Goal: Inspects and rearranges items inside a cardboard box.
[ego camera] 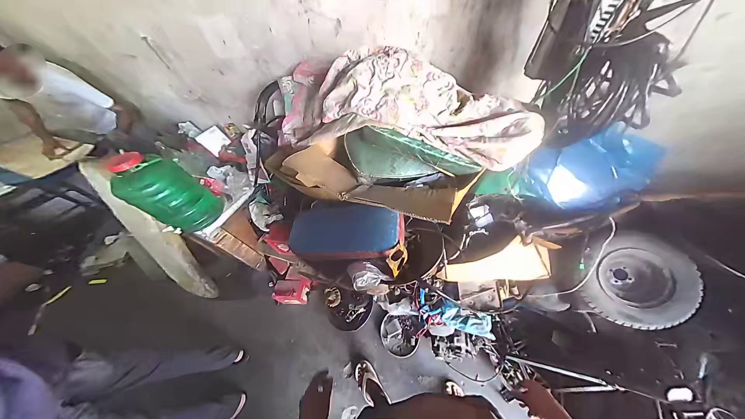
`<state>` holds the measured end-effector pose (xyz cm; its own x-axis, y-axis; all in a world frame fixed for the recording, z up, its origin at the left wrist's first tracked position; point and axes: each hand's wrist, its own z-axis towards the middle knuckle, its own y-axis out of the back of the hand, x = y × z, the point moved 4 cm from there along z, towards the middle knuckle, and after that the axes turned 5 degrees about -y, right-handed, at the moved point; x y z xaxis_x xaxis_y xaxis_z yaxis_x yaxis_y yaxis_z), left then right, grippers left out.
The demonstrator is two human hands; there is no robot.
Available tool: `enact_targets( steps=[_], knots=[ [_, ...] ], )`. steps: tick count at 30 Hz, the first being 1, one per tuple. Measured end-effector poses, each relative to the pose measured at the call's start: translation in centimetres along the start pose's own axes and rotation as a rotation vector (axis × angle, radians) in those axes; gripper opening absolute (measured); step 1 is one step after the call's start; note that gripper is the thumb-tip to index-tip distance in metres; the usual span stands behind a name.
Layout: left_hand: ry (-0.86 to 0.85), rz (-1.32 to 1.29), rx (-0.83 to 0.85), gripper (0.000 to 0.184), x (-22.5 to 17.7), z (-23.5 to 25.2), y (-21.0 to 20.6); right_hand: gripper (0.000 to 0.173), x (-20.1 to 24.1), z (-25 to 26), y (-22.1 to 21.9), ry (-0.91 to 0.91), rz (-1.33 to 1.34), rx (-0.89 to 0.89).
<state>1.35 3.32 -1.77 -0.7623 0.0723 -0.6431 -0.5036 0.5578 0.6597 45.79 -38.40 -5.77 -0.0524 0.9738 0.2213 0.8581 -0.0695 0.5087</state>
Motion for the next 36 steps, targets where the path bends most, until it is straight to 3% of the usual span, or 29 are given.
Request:
enact_targets(
  steps=[3,5,8,11,13,16,18,21,24,26,29,31,33,34,36],
  knots=[
    [-0.205,0.043,-0.098,0.041,-10.1,7.4,8.1,0.037,3.7,-1.2,-0.1,0.003,0.075,-0.081],
    [-0.445,-0.013,-0.201,0.040,-17.2,10.0,12.8,0.036,7.6,-3.3,0.8,0.079,0.091,-0.197],
    [-0.822,0.073,-0.281,0.038,-29.0,13.0,18.1,0.037,15.9,-7.4,5.0,0.255,0.106,-0.390],
    [-1.141,0.303,-0.507,0.027,-38.3,16.7,19.7,0.033,26.4,-13.8,11.3,0.487,0.048,-0.566],
    [-1.173,0.436,-0.554,0.028,-43.3,21.3,19.7,0.032,34.9,-18.1,15.9,0.729,0.025,-0.718],
    [-1.060,0.623,-0.347,0.068,-49.3,28.5,18.1,0.034,47.0,-22.7,21.9,1.055,-0.079,-1.036],
    [-1.120,0.747,-0.243,0.077,-51.6,32.2,16.0,0.045,54.3,-21.9,25.2,1.131,-0.263,-1.244],
    [-1.266,0.960,-0.123,0.086,-53.0,36.0,13.5,0.088,63.3,-15.9,29.5,0.994,-0.659,-1.296],
    [-1.385,1.106,-0.147,0.099,-53.8,38.5,13.9,0.119,67.4,-10.6,34.5,0.939,-0.820,-1.299],
    [-1.520,1.084,-0.204,0.086,-54.9,38.4,15.0,0.127,68.5,-10.4,37.1,0.914,-0.840,-1.231],
    [-1.732,0.862,-0.414,0.057,-56.0,38.4,18.5,0.125,69.2,-10.9,40.2,0.958,-0.745,-1.176],
    [-1.728,0.778,-0.460,0.052,-56.7,39.8,21.1,0.128,69.8,-11.2,41.7,0.933,-0.722,-1.184],
    [-1.737,0.768,-0.427,0.047,-57.5,40.8,21.7,0.118,69.5,-12.1,41.6,0.903,-0.719,-1.266],
    [-1.740,0.768,-0.388,0.044,-57.8,41.0,21.7,0.103,68.9,-12.8,40.7,0.916,-0.738,-1.330],
    [-1.745,0.716,-0.320,0.039,-59.0,41.4,22.0,0.048,66.3,-14.0,37.7,1.094,-0.761,-1.540]
  ],
)
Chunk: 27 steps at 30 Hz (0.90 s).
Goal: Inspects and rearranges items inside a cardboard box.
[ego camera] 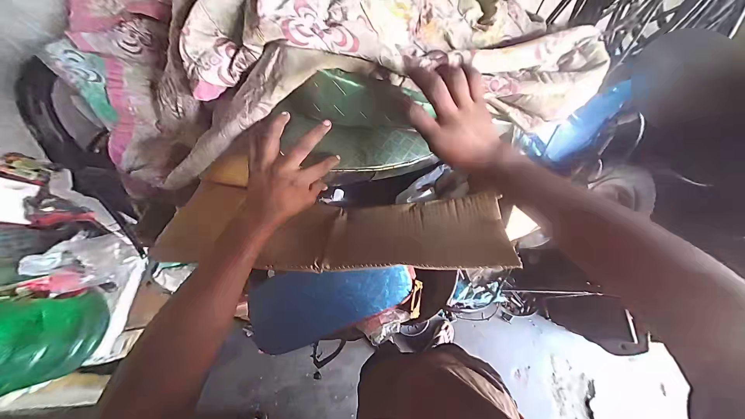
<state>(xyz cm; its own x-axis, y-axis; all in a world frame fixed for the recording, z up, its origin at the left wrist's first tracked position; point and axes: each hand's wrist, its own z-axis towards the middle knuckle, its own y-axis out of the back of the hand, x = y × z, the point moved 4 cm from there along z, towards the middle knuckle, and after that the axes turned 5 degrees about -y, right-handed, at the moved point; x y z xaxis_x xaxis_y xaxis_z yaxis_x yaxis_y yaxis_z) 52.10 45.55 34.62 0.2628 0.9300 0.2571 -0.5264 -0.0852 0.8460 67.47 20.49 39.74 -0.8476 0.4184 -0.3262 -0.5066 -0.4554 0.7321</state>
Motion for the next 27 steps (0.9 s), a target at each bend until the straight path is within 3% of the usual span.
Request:
enact_targets(
  steps=[1,2,4,5,6,8,10,14,19,23,27],
  knots=[
    [-0.003,-0.042,-0.007,0.036,0.4,0.3,-0.2,0.031,1.0,-1.9,0.7,0.071,0.055,-0.041],
    [-0.012,-0.071,-0.008,0.035,0.6,0.5,-0.6,0.021,1.8,-3.4,0.6,0.142,0.144,0.053],
    [-0.011,-0.098,0.066,0.036,0.7,0.1,-1.5,0.025,2.8,-5.8,-2.1,0.161,0.295,0.570],
    [-0.007,-0.110,0.113,0.039,0.7,0.0,-1.8,0.032,3.1,-6.7,-4.0,0.091,0.300,0.831],
    [-0.001,-0.109,0.138,0.041,0.9,0.1,-1.9,0.032,2.9,-7.3,-6.3,0.033,0.280,0.962],
    [0.016,-0.113,0.150,0.044,1.0,0.4,-2.1,0.021,2.2,-8.6,-10.1,-0.095,0.208,1.147],
    [0.031,-0.140,0.160,0.043,0.7,0.2,-1.7,0.022,2.7,-8.9,-11.8,-0.259,0.198,1.289],
    [0.059,-0.173,0.190,0.043,1.2,0.1,-1.3,0.018,2.5,-7.6,-10.6,-0.391,0.214,1.148],
    [0.078,-0.217,0.182,0.045,1.3,0.4,-1.9,0.021,-1.8,-5.0,-1.1,-0.576,0.392,0.782],
    [0.091,-0.208,0.215,0.050,1.3,0.4,-2.4,0.010,-4.0,-3.9,4.6,-0.958,0.599,0.504],
    [0.065,-0.174,0.224,0.050,1.3,0.2,-2.6,0.011,-5.3,-4.2,7.0,-1.139,0.792,0.270]
  ],
)
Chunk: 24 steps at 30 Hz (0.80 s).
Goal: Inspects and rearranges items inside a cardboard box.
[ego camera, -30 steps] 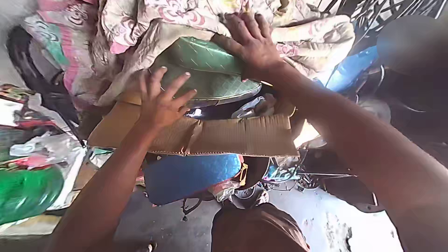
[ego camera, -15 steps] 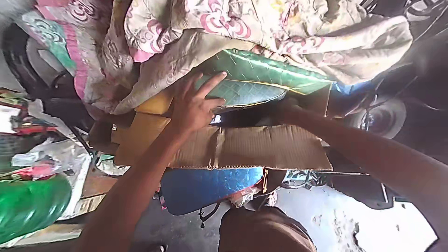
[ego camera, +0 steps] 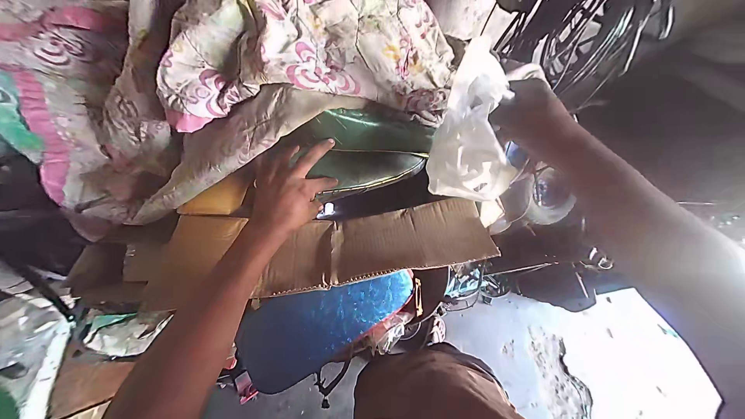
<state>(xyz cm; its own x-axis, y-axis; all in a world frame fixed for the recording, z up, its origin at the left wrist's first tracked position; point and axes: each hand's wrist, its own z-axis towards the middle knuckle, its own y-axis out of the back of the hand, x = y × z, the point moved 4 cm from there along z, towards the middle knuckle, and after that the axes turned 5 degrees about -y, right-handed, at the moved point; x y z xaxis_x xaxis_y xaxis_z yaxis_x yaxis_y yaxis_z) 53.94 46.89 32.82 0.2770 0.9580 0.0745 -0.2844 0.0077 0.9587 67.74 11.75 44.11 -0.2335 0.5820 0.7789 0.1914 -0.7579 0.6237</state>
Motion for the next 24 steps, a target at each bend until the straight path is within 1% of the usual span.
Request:
enact_targets(
  steps=[3,4,5,6,7,8,9,10,11,12,13,14,15,16,17,19,20,21,22,23,24],
  knots=[
    [-0.040,0.015,0.009,0.049,0.0,-0.5,-0.7,0.025,1.3,-2.4,1.1,0.027,-0.039,-0.116],
    [-0.051,-0.014,0.009,0.048,0.0,-0.8,-1.0,0.027,1.8,-3.8,1.2,0.056,-0.083,-0.166],
    [-0.054,-0.032,0.011,0.047,0.2,-1.4,-1.2,0.026,2.0,-4.9,0.9,0.101,-0.164,-0.220],
    [-0.041,-0.047,0.031,0.048,0.2,-1.9,-1.5,0.030,1.6,-5.6,0.3,0.170,-0.278,-0.254],
    [-0.028,-0.038,0.066,0.049,0.2,-2.8,-2.0,0.037,0.2,-5.7,-0.7,0.234,-0.408,-0.234],
    [-0.028,-0.042,0.077,0.047,0.2,-3.5,-2.6,0.040,-1.6,-5.6,-2.3,0.269,-0.530,-0.166],
    [-0.030,-0.056,0.075,0.047,0.2,-4.1,-3.2,0.039,-3.3,-5.3,-4.3,0.218,-0.660,-0.065],
    [-0.031,-0.056,0.081,0.050,0.3,-4.9,-3.8,0.035,-5.2,-4.8,-6.5,0.154,-0.777,0.060],
    [-0.023,-0.050,0.090,0.053,0.3,-5.5,-4.1,0.032,-8.5,-3.7,-8.1,0.247,-0.894,0.130],
    [0.004,-0.040,0.101,0.052,0.3,-5.9,-3.9,0.032,-14.1,-1.1,-8.8,0.825,-0.879,0.033],
    [0.054,-0.045,0.128,0.043,-0.3,-6.4,-3.2,0.034,-14.8,-0.5,-10.3,0.542,-0.900,0.187],
    [0.114,-0.072,0.156,0.031,-1.4,-6.8,-2.2,0.040,-15.4,0.3,-11.2,0.333,-0.886,0.263],
    [0.157,-0.088,0.165,0.024,-3.0,-7.4,-0.8,0.047,-16.4,1.5,-11.7,0.231,-0.886,0.294],
    [0.173,-0.121,0.138,0.024,-5.1,-8.3,0.3,0.052,-17.1,2.4,-12.1,0.194,-0.907,0.329],
    [0.168,-0.158,0.076,0.027,-7.6,-9.6,1.0,0.061,-16.5,2.2,-12.4,0.160,-0.933,0.385],
    [0.136,-0.255,-0.143,0.024,-13.6,-13.2,1.9,0.077,-11.6,-1.3,-13.5,-0.010,-1.002,0.499],
    [0.142,-0.351,-0.228,0.024,-16.7,-15.3,2.1,0.080,-8.7,-3.4,-14.0,-0.068,-0.978,0.495],
    [0.171,-0.447,-0.284,0.025,-19.7,-17.6,1.9,0.083,-7.4,-4.7,-14.0,0.023,-0.924,0.492],
    [0.227,-0.546,-0.332,0.025,-22.7,-20.1,1.2,0.087,-7.4,-5.0,-13.4,0.191,-0.869,0.514],
    [0.319,-0.622,-0.361,0.024,-25.6,-22.5,-0.2,0.086,-7.4,-5.6,-12.8,0.325,-0.828,0.537],
    [0.437,-0.669,-0.362,0.023,-28.4,-25.0,-2.0,0.081,-6.1,-6.8,-12.7,0.232,-0.847,0.565]
  ],
)
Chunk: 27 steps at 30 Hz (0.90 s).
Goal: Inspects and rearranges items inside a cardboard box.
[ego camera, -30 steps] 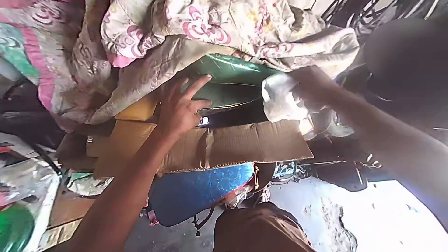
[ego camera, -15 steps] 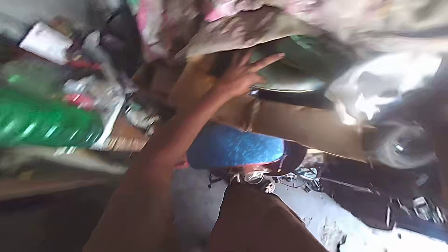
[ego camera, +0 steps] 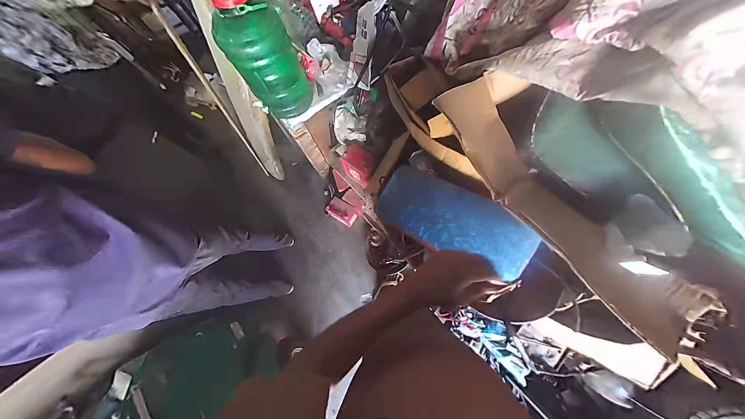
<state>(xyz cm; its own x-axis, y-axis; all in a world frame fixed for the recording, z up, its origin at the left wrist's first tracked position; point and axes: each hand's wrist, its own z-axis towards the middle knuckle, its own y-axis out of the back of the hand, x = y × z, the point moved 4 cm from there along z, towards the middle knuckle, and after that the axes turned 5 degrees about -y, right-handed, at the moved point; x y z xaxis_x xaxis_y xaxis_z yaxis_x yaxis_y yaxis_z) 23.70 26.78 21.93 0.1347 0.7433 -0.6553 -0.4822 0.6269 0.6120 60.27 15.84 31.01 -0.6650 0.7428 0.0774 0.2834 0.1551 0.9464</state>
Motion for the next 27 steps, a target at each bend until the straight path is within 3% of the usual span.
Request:
enact_targets(
  steps=[2,5,6,7,9,11,13,16,19,22,25,27],
  knots=[
    [0.291,0.021,0.002,0.025,-0.2,-7.3,-3.1,0.066,0.5,0.0,0.6,-0.188,0.044,0.053],
    [0.705,0.053,0.235,0.033,-1.6,-16.3,-6.4,0.048,-8.4,6.4,-2.4,-0.113,-0.052,-0.011],
    [0.794,0.046,0.301,0.036,-2.5,-18.7,-7.3,0.044,-12.2,7.6,-4.0,0.034,-0.052,-0.109],
    [0.865,0.049,0.326,0.038,-3.2,-20.5,-7.8,0.044,-16.0,9.3,-5.5,0.417,-0.008,-0.374],
    [0.957,0.071,0.319,0.043,-4.2,-23.2,-8.8,0.042,-11.4,6.7,-3.6,-0.089,-0.038,-0.096],
    [1.021,0.077,0.294,0.045,-5.3,-25.0,-9.9,0.046,-3.4,0.3,-1.1,-0.339,0.000,0.031],
    [1.063,0.068,0.275,0.047,-6.3,-25.4,-11.0,0.051,-0.3,-4.5,0.2,-0.158,0.059,0.040],
    [1.109,0.003,0.238,0.053,-6.9,-23.8,-12.8,0.053,-3.3,-5.1,0.4,0.190,0.182,-0.084],
    [1.127,-0.135,0.103,0.060,-4.2,-21.6,-12.0,0.058,-3.0,-5.5,1.6,0.074,0.261,-0.094],
    [1.074,-0.394,-0.110,0.071,-0.3,-19.3,-11.4,0.060,-7.4,-7.4,0.5,0.088,0.314,-0.355],
    [1.108,-0.975,-0.457,0.047,5.4,-16.8,-10.8,0.053,-8.6,-13.3,-2.2,0.016,0.388,-0.600],
    [1.178,-1.276,-0.585,0.058,9.3,-15.5,-10.3,0.046,-7.9,-17.3,-5.8,-0.012,0.543,-0.658]
  ],
)
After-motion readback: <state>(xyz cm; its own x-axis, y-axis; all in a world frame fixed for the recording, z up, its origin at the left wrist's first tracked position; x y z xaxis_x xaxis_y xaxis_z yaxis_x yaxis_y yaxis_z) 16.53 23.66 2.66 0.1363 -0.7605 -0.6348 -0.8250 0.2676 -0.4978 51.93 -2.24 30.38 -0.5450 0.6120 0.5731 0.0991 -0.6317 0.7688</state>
